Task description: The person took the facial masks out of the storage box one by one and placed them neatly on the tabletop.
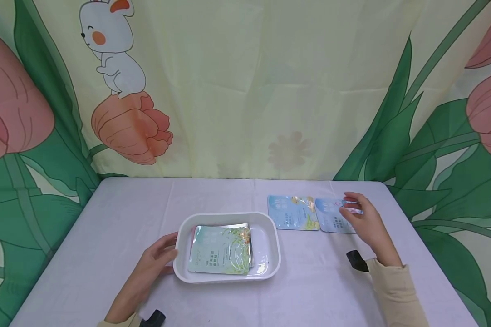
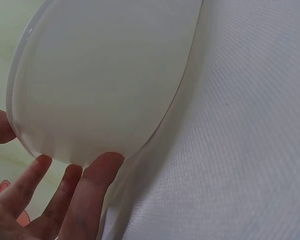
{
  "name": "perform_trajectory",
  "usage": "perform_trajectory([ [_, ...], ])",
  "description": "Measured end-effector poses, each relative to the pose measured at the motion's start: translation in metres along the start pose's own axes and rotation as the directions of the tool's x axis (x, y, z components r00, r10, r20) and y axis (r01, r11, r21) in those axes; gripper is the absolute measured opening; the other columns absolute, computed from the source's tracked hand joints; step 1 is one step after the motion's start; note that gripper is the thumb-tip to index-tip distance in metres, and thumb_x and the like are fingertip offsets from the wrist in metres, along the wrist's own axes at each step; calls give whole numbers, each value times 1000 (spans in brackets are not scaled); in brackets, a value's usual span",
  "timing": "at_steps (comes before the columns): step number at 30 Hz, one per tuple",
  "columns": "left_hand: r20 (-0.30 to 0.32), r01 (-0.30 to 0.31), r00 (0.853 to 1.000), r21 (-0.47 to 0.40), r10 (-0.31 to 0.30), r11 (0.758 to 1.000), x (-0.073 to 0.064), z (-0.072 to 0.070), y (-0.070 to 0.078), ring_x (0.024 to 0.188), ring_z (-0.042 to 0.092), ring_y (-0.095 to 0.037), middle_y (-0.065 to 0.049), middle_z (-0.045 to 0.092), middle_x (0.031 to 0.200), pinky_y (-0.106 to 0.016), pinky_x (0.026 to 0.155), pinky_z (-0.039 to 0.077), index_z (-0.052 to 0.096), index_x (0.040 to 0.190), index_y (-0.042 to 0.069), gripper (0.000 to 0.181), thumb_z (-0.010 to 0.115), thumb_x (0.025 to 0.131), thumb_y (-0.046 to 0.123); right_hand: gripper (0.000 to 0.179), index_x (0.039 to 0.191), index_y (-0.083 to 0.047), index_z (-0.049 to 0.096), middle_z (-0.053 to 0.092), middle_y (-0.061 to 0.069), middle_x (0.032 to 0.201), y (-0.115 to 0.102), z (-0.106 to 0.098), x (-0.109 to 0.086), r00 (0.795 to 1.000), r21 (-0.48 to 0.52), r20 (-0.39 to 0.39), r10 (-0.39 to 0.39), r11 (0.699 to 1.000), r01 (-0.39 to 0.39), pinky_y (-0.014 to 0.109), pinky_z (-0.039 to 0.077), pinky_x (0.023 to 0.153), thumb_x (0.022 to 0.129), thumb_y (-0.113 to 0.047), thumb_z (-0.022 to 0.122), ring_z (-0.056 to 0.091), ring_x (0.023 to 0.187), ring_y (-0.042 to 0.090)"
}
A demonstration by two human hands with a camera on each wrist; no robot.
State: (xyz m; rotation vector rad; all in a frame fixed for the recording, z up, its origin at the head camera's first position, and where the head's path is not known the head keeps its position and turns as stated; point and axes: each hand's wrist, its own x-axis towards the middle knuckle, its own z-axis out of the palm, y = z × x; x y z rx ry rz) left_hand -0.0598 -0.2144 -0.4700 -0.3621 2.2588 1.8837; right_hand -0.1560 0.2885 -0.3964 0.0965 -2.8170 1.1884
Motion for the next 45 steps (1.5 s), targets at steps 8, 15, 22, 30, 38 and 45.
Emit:
perform_trajectory([
  [8,11,5,1000,-11,-5,1000,0,0,1,129,53,-32,-15,46,150,-33,80,59,44,147,16,56,64,96,28,57,147,2,35,47,27,139,-17,5,-6,999,16,30,-40,999,40,45,49,101,100,-17,59,50,123,41],
  [15,3,23,1000,-12,-23,1000,-1,0,3,127,56,-30,-15,47,149,-33,79,59,45,146,17,56,65,95,28,57,146,3,35,48,24,138,-32,12,-12,995,23,50,-87,996,86,57,46,100,99,-14,61,52,122,39],
  [22,0,25,1000,-9,-25,1000,-2,0,3,125,57,-29,-13,48,148,-32,80,59,46,146,18,55,66,95,29,56,146,2,37,50,24,137,-43,23,-16,992,38,66,-106,994,104,56,48,99,98,-12,62,53,122,39],
  [30,-1,11,1000,-3,-11,1000,0,1,2,127,55,-32,-14,47,149,-33,80,59,46,146,17,56,65,95,29,55,145,1,38,50,22,137,-54,37,-20,990,71,98,-105,993,99,53,50,98,97,-13,63,54,120,35],
  [38,0,7,1000,-9,-7,1000,1,0,1,125,56,-30,-14,48,148,-32,79,59,46,145,17,55,65,95,28,55,144,-1,41,55,18,132,-62,53,-27,980,97,108,-165,983,155,49,53,95,96,-14,65,58,118,33],
  [45,8,9,1000,-23,-8,1000,0,-1,1,122,59,-24,-14,48,148,-32,79,58,46,146,17,55,65,95,26,53,141,-2,44,58,16,129,-68,67,-31,974,107,135,-185,979,171,44,55,93,95,-14,67,60,115,31],
])
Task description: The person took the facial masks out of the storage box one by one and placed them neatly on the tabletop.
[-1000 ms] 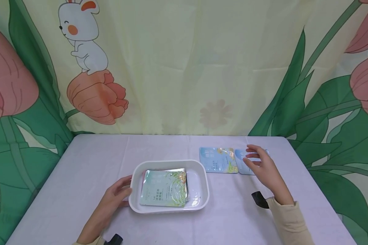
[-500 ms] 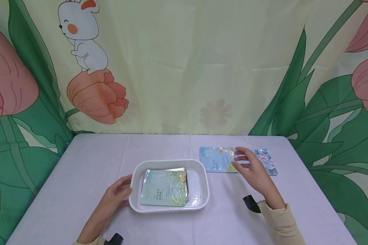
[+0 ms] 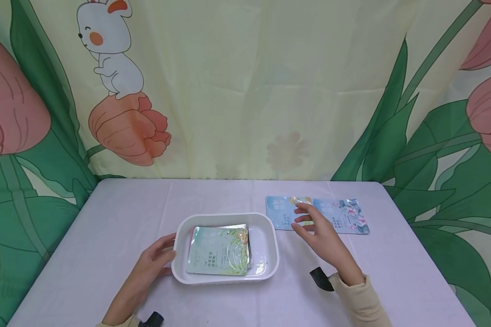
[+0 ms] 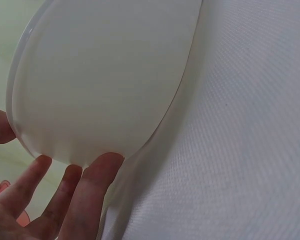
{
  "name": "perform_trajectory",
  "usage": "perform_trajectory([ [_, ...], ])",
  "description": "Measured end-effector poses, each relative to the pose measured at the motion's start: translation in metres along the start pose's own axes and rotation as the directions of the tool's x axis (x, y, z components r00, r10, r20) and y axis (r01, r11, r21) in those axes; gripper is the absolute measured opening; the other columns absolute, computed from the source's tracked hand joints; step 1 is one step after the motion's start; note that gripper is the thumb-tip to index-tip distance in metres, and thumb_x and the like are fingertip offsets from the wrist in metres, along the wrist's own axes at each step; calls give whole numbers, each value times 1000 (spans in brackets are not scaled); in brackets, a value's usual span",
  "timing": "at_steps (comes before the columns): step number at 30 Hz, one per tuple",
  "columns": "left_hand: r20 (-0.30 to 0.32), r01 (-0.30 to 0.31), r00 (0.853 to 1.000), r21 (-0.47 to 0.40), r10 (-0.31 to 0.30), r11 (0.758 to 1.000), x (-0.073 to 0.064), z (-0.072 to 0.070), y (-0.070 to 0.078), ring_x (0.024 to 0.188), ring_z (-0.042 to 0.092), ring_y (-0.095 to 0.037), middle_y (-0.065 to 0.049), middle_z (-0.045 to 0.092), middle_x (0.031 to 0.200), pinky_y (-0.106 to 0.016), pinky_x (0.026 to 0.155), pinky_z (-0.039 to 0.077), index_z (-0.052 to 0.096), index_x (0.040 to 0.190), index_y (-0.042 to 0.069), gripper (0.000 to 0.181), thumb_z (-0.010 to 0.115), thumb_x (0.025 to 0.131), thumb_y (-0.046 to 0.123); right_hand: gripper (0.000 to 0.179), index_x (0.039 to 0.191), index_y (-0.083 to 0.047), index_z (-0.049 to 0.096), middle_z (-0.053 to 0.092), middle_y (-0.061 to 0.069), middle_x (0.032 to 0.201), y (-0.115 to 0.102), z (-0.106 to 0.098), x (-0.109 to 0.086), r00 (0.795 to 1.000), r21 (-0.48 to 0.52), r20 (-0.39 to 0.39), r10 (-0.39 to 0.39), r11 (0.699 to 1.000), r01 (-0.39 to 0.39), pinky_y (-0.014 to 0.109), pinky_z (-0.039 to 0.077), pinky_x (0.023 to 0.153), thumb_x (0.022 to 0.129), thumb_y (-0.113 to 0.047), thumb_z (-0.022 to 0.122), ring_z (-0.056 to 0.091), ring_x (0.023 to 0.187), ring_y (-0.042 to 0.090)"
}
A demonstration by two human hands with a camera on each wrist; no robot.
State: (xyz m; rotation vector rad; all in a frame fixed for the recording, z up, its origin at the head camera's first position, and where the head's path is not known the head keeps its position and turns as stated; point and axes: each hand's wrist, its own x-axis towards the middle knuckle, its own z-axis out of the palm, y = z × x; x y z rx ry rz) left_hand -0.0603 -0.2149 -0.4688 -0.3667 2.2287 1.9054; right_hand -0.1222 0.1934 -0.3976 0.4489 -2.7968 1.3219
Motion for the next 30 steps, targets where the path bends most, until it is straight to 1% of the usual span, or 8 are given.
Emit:
perform_trajectory([
  [4,-5,8,1000,1,-8,1000,0,0,0,122,58,-24,-13,48,148,-32,79,58,47,145,18,54,65,95,26,51,140,-3,45,58,14,128,-4,7,-1,1000,24,15,-20,1000,20,43,55,93,95,-14,67,60,115,30],
  [9,-2,0,1000,0,0,1000,-1,0,1,123,58,-24,-14,48,148,-32,79,58,46,146,16,55,65,95,26,50,139,-3,47,59,14,128,-9,14,-2,999,47,37,-38,998,36,43,55,93,95,-13,67,61,115,29],
  [13,-6,12,1000,-1,-12,1000,-1,0,1,122,59,-23,-13,49,147,-32,80,59,47,145,18,54,65,95,27,51,139,-3,47,59,13,128,-13,21,-1,998,47,59,-16,999,13,41,55,93,94,-13,68,61,115,28],
  [15,-5,9,1000,0,-9,1000,-1,0,1,122,59,-25,-14,49,147,-33,79,58,46,145,17,54,65,95,27,51,140,-4,47,59,13,128,-16,24,-1,998,41,67,-6,999,3,40,55,94,94,-13,68,61,114,28],
  [22,-12,24,1000,1,-24,1000,1,1,-1,126,56,-29,-12,49,148,-32,79,58,47,145,19,54,65,95,27,52,140,-4,47,59,16,129,-25,35,-1,995,65,98,8,998,-15,42,54,95,93,-10,68,61,114,27],
  [30,0,10,1000,9,-10,1000,0,1,-1,130,54,-32,-15,46,150,-31,79,59,44,148,17,58,65,95,28,53,140,-1,47,61,15,128,-36,47,0,990,73,134,39,996,-50,38,54,94,92,-9,69,63,109,23],
])
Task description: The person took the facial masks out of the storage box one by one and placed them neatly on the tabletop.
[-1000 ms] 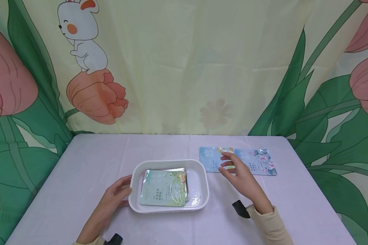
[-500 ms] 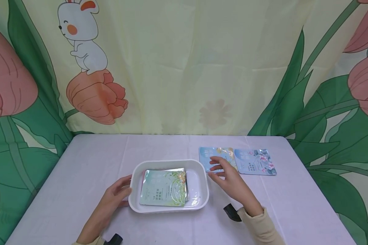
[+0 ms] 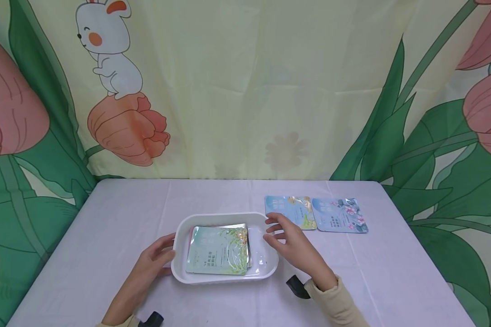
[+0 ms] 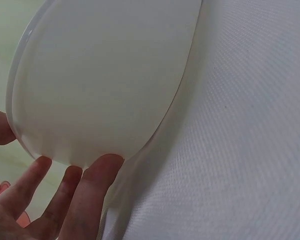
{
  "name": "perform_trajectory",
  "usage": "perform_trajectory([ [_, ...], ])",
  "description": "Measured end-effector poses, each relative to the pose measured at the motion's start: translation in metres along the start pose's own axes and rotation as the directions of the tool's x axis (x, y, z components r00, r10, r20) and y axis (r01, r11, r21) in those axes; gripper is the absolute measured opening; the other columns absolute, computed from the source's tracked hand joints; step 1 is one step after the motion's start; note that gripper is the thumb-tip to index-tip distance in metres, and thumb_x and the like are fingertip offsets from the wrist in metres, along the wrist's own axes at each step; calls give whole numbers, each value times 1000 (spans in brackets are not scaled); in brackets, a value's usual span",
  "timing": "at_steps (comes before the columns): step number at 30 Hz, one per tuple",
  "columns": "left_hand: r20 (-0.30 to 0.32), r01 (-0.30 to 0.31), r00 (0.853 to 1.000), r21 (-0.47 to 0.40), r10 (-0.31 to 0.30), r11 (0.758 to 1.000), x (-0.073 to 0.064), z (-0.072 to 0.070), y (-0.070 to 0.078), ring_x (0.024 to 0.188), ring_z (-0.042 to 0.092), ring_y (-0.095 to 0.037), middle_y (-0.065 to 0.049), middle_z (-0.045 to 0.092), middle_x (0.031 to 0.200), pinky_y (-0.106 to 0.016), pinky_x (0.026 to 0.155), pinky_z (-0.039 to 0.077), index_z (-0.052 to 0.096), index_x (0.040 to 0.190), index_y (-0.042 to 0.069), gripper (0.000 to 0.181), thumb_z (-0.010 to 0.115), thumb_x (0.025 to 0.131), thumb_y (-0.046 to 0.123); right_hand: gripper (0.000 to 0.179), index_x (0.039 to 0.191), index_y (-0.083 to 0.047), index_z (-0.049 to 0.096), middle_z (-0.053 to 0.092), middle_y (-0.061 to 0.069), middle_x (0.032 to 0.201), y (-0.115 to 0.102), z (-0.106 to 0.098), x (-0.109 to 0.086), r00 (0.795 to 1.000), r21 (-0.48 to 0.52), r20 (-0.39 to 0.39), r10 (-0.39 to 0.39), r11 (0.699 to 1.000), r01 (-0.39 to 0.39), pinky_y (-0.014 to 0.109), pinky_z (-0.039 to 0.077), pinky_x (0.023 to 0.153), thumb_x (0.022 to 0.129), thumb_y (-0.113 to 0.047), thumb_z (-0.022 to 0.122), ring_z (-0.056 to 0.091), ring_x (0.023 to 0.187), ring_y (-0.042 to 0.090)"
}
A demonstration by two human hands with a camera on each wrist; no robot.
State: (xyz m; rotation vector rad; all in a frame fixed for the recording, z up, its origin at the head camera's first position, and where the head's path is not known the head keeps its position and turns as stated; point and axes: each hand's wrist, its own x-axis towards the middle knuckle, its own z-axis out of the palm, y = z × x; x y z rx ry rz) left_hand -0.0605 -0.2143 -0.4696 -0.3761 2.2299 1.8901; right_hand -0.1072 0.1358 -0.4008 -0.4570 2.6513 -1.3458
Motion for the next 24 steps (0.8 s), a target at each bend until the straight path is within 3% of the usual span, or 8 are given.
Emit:
perform_trajectory([
  [24,-4,5,1000,6,-5,1000,0,0,2,128,54,-33,-13,48,148,-34,82,59,46,146,19,55,65,95,29,48,133,12,47,61,24,123,-6,36,6,983,9,154,-96,995,96,41,57,85,93,-6,66,66,103,32],
])
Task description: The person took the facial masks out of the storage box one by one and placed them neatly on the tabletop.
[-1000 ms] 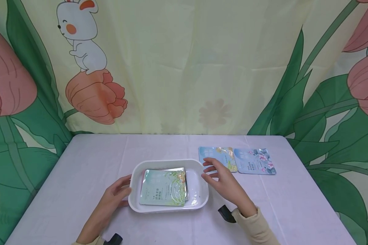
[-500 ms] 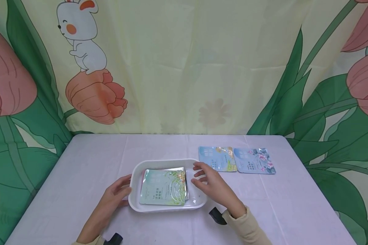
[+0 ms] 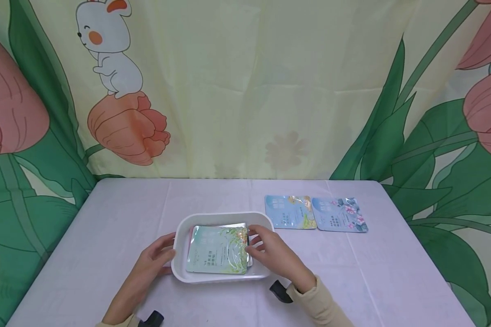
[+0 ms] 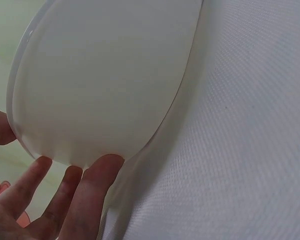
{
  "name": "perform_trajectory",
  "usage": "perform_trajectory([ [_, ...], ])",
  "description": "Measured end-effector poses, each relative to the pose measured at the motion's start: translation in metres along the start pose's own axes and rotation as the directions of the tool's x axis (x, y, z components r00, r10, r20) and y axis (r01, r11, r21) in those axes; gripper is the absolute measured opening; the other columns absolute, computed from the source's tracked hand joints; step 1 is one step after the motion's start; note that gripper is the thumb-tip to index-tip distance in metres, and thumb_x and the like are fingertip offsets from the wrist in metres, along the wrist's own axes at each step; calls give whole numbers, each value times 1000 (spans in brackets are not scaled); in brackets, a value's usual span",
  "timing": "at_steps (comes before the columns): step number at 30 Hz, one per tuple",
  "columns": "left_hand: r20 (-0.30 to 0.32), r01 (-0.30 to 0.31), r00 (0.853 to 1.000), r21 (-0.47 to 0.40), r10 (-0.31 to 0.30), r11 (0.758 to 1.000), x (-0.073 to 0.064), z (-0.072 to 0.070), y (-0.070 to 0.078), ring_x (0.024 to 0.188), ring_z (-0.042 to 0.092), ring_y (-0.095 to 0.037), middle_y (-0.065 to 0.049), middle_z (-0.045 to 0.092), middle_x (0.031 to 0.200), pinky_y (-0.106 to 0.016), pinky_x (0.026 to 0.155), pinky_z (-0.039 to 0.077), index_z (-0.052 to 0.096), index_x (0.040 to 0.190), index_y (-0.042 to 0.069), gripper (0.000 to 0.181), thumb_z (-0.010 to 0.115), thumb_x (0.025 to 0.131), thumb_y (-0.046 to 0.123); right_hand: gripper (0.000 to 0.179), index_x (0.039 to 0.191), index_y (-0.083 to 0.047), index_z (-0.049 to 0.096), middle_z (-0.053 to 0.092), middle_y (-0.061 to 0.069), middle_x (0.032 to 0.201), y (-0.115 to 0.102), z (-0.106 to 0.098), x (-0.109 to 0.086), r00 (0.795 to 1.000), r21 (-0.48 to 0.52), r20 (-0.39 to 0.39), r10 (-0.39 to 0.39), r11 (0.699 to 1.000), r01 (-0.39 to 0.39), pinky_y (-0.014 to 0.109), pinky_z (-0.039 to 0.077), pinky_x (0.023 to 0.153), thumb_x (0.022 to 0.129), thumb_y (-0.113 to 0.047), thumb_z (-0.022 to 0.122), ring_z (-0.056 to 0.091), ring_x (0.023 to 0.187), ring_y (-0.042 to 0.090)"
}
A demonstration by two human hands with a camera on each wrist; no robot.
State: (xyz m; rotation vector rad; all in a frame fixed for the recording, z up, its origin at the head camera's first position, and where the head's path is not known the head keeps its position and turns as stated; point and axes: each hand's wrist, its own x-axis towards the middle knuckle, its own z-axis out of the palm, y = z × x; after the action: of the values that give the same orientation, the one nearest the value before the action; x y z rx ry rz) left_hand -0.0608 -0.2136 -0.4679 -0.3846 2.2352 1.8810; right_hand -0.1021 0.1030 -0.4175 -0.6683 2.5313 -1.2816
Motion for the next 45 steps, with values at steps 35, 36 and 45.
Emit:
perform_trajectory([
  [35,14,-17,1000,-7,17,1000,0,-1,0,129,54,-33,-15,46,150,-34,81,59,44,147,17,57,65,96,28,19,96,4,59,60,10,87,-9,18,12,992,-186,7,128,975,-124,26,47,61,86,-7,71,56,74,14],
  [36,14,-17,1000,-8,18,1000,0,-1,0,129,54,-33,-15,46,150,-34,81,59,44,147,17,57,65,95,28,20,96,4,58,60,10,87,-9,18,12,992,-188,4,128,974,-125,26,47,61,86,-7,71,56,74,14],
  [45,15,-10,1000,-13,10,1000,1,-2,-2,128,55,-32,-15,46,150,-33,80,59,44,147,16,58,65,95,28,40,116,8,55,58,11,94,-8,20,13,993,-138,25,118,984,-114,25,46,62,85,-7,75,54,76,14],
])
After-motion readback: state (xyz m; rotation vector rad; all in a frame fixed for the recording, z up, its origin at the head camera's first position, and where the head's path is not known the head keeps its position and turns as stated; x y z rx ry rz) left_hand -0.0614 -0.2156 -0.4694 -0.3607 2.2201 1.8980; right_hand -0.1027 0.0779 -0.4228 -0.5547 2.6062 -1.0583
